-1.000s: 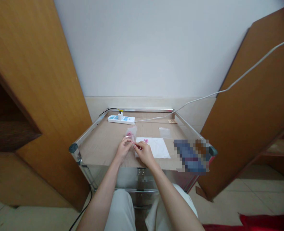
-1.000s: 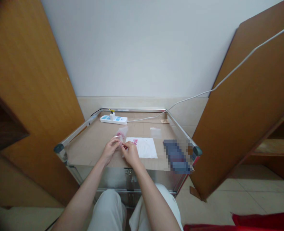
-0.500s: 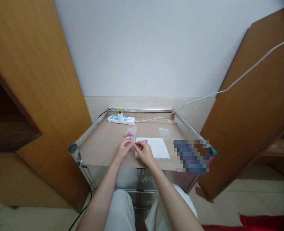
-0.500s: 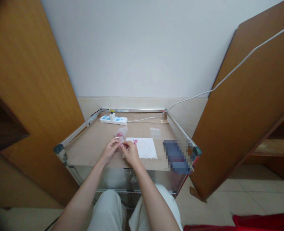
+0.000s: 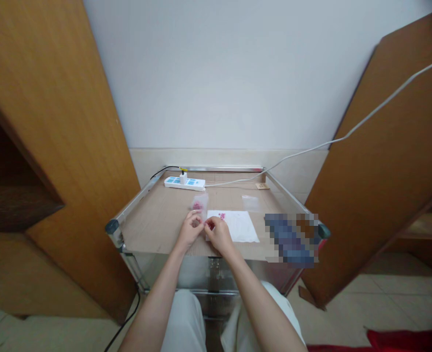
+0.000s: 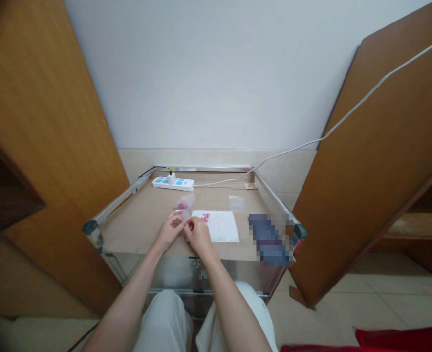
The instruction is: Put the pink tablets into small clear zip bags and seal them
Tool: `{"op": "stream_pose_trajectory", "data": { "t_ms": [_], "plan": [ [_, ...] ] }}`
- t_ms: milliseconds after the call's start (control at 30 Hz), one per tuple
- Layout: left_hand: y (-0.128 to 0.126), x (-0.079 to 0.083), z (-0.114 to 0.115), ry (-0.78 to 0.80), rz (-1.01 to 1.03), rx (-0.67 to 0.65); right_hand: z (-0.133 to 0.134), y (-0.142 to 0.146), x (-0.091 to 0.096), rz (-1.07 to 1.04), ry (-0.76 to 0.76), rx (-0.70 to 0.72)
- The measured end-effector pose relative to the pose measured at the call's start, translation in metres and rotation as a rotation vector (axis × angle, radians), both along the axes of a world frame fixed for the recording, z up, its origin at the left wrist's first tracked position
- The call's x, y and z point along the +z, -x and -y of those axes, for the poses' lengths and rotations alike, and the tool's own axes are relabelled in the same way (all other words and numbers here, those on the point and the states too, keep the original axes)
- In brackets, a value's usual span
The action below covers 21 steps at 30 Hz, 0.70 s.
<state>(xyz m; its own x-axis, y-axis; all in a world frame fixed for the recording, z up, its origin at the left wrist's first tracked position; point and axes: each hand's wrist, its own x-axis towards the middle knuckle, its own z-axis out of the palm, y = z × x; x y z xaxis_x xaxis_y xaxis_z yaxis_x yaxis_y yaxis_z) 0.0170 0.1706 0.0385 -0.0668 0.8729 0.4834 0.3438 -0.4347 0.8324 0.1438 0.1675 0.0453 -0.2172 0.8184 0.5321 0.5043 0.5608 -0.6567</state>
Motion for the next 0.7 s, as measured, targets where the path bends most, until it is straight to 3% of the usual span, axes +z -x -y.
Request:
{"op": "stream_pose_trajectory", "data": {
  "t_ms": [700],
  "plan": [
    [-0.0016, -0.0005, 0.0024, -0.038, 0.029, 0.061, 0.0023, 0.0038, -0.0011, 0.033, -0.083, -0.121]
  ]
}}
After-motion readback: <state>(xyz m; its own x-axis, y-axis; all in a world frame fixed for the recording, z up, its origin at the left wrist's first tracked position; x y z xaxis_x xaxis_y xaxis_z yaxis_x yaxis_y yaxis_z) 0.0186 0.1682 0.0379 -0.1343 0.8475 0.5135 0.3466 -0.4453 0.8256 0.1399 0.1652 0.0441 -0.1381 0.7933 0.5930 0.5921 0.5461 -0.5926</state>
